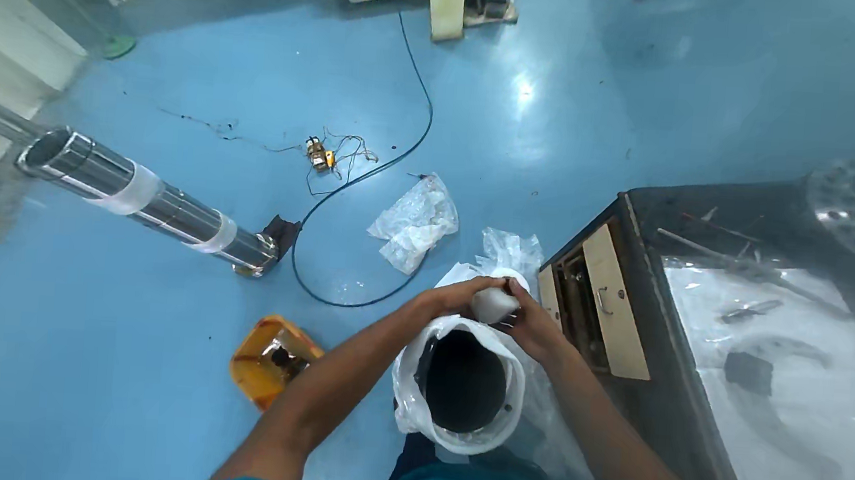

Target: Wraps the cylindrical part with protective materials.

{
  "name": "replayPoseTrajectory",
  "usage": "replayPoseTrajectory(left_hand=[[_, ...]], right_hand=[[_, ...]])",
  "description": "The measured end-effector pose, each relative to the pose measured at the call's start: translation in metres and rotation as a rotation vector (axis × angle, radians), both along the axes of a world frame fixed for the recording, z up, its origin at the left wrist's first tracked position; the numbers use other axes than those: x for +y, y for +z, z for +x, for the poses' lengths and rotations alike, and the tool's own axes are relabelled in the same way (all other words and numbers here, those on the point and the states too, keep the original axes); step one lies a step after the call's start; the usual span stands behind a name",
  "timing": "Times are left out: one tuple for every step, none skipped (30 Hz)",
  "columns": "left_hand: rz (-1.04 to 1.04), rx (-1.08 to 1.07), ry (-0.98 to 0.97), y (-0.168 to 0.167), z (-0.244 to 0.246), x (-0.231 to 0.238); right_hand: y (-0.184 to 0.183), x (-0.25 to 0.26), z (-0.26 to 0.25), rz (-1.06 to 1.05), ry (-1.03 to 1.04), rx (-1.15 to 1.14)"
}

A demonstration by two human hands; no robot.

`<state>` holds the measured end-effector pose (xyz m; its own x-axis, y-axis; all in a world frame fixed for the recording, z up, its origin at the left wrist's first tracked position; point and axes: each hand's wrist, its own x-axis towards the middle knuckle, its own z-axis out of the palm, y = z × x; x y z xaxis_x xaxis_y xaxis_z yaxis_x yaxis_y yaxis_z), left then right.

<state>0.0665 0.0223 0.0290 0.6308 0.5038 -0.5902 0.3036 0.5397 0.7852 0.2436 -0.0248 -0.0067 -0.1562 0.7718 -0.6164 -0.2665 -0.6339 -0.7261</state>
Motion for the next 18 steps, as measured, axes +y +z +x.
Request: replayPoseTrajectory(left_hand=[[0.027,-0.006,-0.042,-0.002,0.002,-0.001],[0.053,-0.047,-0.110,-0.002,0.002,-0.002],[0.084,-0.092,-0.194,-0.001,0.002,-0.002],[0.133,-0.114,-0.287,-0.002,0.002,-0.002],[0.203,-0.106,-0.397,-0.002,0.002,-0.002],[0.240,-0.092,-0.501,-0.001,0.004,0.000],[0.240,-0.088,-0.582,-0.003,0.008,0.002],[0.223,-0.091,-0.639,-0.004,0.010,0.004],[0.216,-0.088,-0.661,-0.005,0.012,0.004],[0.231,-0.071,-0.617,-0.006,0.011,0.003],[0.250,-0.050,-0.481,-0.007,0.010,0.002],[0.275,-0.055,-0.274,-0.012,0.006,0.000],[0.309,-0.078,-0.016,-0.017,-0.001,-0.001],[0.359,-0.093,0.268,-0.023,-0.011,-0.004],[0.396,-0.090,0.536,-0.027,-0.025,-0.009],[0.394,-0.073,0.751,-0.029,-0.042,-0.020],[0.362,-0.040,0.894,-0.033,-0.063,-0.038],[0.313,0.008,0.956,-0.041,-0.085,-0.065]], right_hand=[[0.010,-0.001,0.012,0.033,-0.010,-0.069],[0.022,-0.005,0.029,0.085,0.016,-0.184],[0.041,-0.014,0.048,0.132,0.076,-0.316],[0.063,-0.029,0.065,0.152,0.141,-0.462],[0.091,-0.051,0.075,0.138,0.212,-0.599],[0.119,-0.080,0.077,0.099,0.279,-0.711],[0.138,-0.113,0.069,0.062,0.330,-0.793],[0.145,-0.147,0.057,0.026,0.375,-0.836],[0.141,-0.179,0.042,-0.012,0.408,-0.836],[0.129,-0.205,0.025,-0.049,0.423,-0.824],[0.113,-0.224,0.010,-0.076,0.421,-0.816],[0.095,-0.237,-0.006,-0.087,0.408,-0.814],[0.079,-0.246,-0.021,-0.101,0.393,-0.797],[0.065,-0.250,-0.036,-0.122,0.386,-0.762],[0.053,-0.252,-0.051,-0.131,0.368,-0.719],[0.043,-0.251,-0.062,-0.127,0.346,-0.675],[0.033,-0.249,-0.070,-0.114,0.334,-0.636],[0.025,-0.246,-0.078,-0.100,0.331,-0.602]])
